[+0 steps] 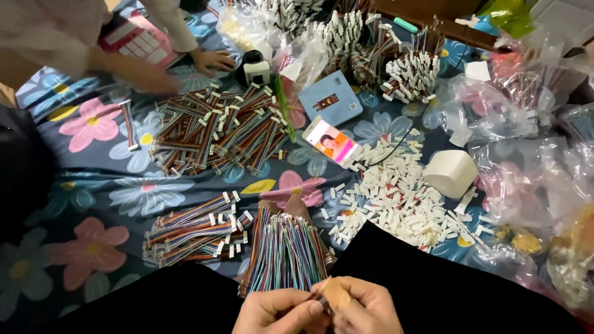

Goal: Assembling multi-colored ribbon cables by manually attaching white plastic connector housings to the ends.

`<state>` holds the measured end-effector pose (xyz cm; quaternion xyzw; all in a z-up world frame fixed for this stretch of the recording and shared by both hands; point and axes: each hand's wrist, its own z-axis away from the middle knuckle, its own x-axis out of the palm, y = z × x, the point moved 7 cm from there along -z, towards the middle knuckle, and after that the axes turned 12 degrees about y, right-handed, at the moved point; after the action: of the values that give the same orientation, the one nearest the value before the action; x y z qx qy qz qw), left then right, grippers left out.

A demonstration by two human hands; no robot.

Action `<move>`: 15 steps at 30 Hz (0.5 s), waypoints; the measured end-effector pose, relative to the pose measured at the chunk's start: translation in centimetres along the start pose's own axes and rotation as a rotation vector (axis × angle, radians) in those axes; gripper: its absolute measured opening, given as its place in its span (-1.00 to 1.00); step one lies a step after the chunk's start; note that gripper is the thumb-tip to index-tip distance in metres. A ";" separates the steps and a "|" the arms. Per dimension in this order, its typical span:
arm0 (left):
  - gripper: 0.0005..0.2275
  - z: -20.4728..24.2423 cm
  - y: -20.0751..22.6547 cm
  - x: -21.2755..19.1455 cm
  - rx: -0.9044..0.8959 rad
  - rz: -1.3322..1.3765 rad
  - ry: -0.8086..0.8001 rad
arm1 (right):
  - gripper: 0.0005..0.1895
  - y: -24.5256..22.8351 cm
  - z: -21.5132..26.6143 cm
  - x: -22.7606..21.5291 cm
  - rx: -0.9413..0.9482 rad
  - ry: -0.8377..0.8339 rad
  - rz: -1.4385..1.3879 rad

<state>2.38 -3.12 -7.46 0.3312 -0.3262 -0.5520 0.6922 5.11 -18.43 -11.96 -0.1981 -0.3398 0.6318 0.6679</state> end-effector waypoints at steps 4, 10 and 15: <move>-0.87 -0.6 0.1 -1.1 -0.009 0.050 0.068 | -0.43 3.3 -2.2 -0.7 0.221 0.071 -0.352; -0.85 -0.4 -0.4 -2.4 -0.222 -0.057 -0.037 | -0.45 3.8 -1.0 -0.3 0.397 -0.090 -0.428; -0.88 -0.4 -1.8 -1.5 -0.021 -0.163 -0.310 | -0.55 3.2 -1.2 0.9 0.279 -0.489 -0.415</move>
<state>1.48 -1.94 -9.34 0.2600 -0.3954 -0.6543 0.5899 3.65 -16.99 -14.80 0.1256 -0.4334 0.5516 0.7015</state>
